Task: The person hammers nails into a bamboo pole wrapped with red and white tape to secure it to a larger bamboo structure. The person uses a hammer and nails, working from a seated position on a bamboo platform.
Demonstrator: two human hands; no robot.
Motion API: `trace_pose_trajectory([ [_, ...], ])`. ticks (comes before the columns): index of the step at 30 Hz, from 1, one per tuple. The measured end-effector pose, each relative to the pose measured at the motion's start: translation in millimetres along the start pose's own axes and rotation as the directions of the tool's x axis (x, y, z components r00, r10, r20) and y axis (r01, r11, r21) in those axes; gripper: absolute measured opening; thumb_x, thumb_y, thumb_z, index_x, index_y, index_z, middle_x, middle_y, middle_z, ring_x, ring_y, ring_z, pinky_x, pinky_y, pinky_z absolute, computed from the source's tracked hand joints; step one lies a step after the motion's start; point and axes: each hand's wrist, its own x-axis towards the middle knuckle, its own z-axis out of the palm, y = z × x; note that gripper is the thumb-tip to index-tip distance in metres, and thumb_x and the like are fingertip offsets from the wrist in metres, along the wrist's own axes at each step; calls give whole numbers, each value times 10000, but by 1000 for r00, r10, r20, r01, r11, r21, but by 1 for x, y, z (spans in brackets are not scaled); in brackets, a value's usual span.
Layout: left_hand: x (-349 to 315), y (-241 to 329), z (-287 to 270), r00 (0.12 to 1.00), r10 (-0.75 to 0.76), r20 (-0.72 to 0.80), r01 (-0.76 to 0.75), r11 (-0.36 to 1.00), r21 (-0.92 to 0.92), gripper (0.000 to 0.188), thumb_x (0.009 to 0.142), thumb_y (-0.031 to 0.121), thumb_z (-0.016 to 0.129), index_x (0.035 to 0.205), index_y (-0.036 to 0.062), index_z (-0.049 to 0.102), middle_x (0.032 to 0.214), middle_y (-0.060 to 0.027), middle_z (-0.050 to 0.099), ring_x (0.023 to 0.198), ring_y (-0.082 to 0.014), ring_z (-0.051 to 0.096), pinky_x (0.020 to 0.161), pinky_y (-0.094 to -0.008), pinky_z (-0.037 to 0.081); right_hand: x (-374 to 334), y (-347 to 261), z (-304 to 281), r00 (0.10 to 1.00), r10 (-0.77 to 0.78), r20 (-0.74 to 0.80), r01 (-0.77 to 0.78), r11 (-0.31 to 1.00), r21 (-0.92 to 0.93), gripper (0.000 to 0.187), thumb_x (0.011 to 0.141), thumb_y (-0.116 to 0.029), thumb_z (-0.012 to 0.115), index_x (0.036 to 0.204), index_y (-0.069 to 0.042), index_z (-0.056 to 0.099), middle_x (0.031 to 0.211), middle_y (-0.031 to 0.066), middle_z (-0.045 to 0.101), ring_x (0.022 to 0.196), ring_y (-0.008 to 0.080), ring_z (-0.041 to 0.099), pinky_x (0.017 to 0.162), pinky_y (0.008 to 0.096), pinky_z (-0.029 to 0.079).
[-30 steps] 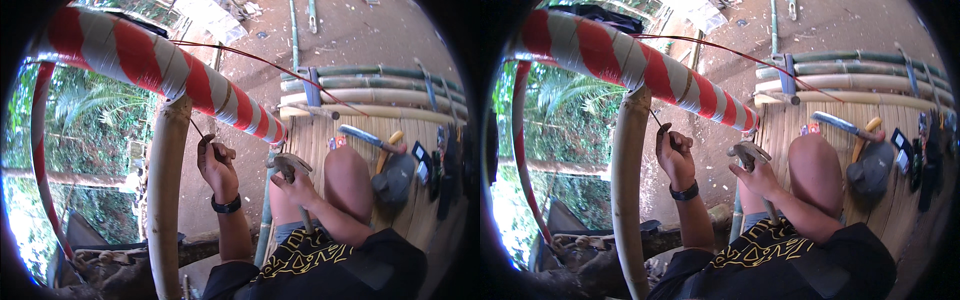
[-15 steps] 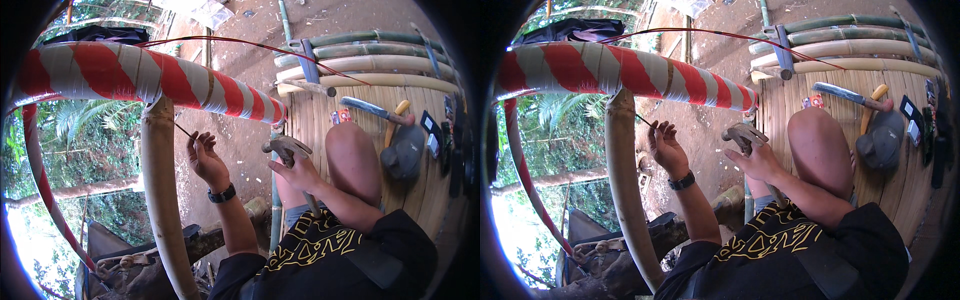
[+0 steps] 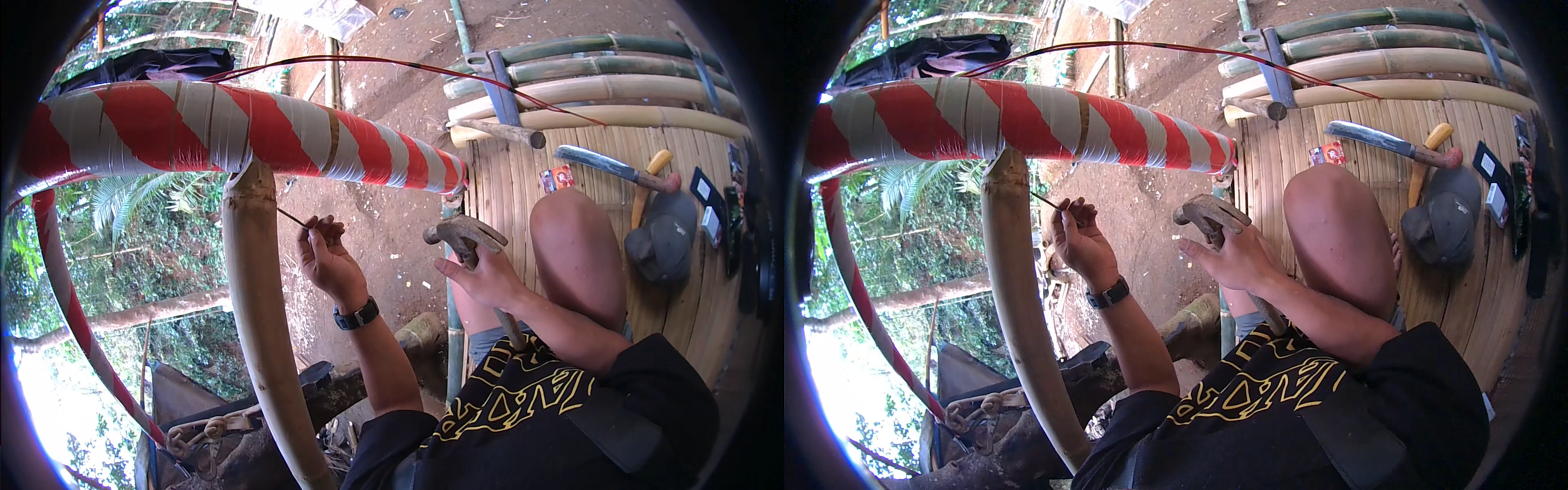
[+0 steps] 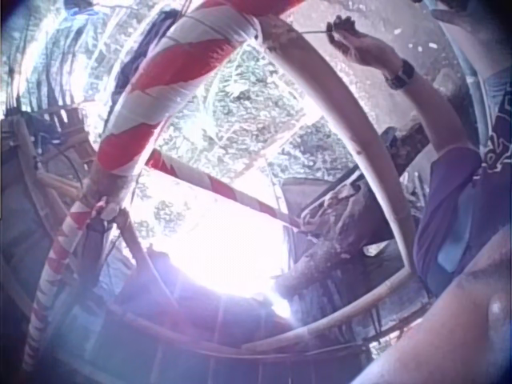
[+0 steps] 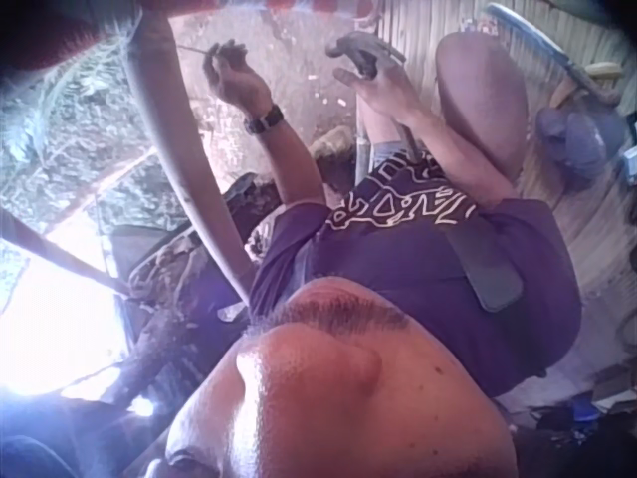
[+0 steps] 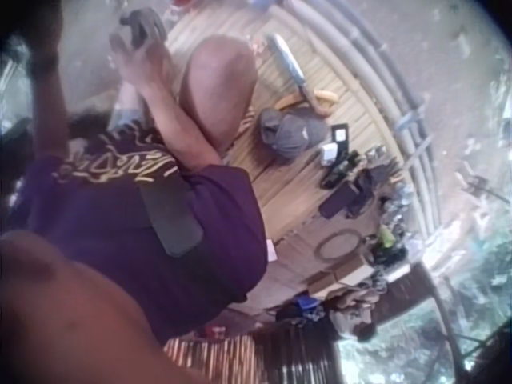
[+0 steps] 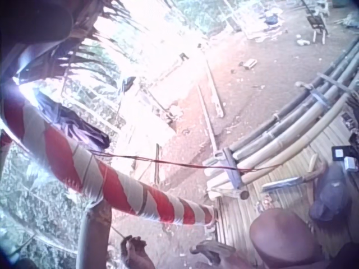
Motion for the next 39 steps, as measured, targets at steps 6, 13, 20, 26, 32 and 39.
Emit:
trace_pose_trajectory([
  [6,5,9,6,1000,-11,-30,9,999,-52,177,977,112,485,1047,-25,573,850,-105,638,706,-148,592,664,-257,497,5,6,7,997,-60,-42,61,998,8,685,828,-558,626,1280,-51,531,1231,203,589,1150,358,564,984,420,444],
  [13,9,14,2,1000,-3,-5,2,1000,-14,185,973,126,502,1048,-29,571,761,-73,604,637,-122,540,632,-254,472,0,1,8,978,-182,-102,186,982,26,592,842,-445,682,1235,-25,546,1087,160,634,992,269,615,883,371,467],
  [20,9,18,1,1000,-10,-14,11,995,100,197,973,138,504,1097,-11,538,756,-63,579,638,-131,510,651,-277,443,-4,-7,4,974,-179,-136,199,969,150,483,837,-381,703,1167,-49,584,777,86,610,573,202,529,558,354,463],
  [26,9,20,6,999,-1,-40,10,974,224,200,963,155,537,1090,-1,543,793,-59,564,661,-139,508,657,-273,441,1,-11,-9,993,-106,-42,113,964,242,492,866,-426,651,1177,-52,581,885,146,662,693,270,651,621,382,524],
  [32,5,27,5,998,-2,-59,18,960,278,174,973,122,498,1090,2,545,776,-66,569,671,-143,502,666,-292,436,14,-10,-14,997,-59,-51,73,928,365,511,869,-407,656,1188,-17,571,1077,176,633,926,316,638,805,404,507],
  [39,-30,49,52,976,189,108,-218,813,540,192,981,122,436,1116,14,517,790,-131,647,580,-161,556,541,-262,450,25,-19,-39,985,126,117,-167,873,459,502,871,-361,673,1212,-11,559,1076,167,621,942,259,633,779,349,513],
])
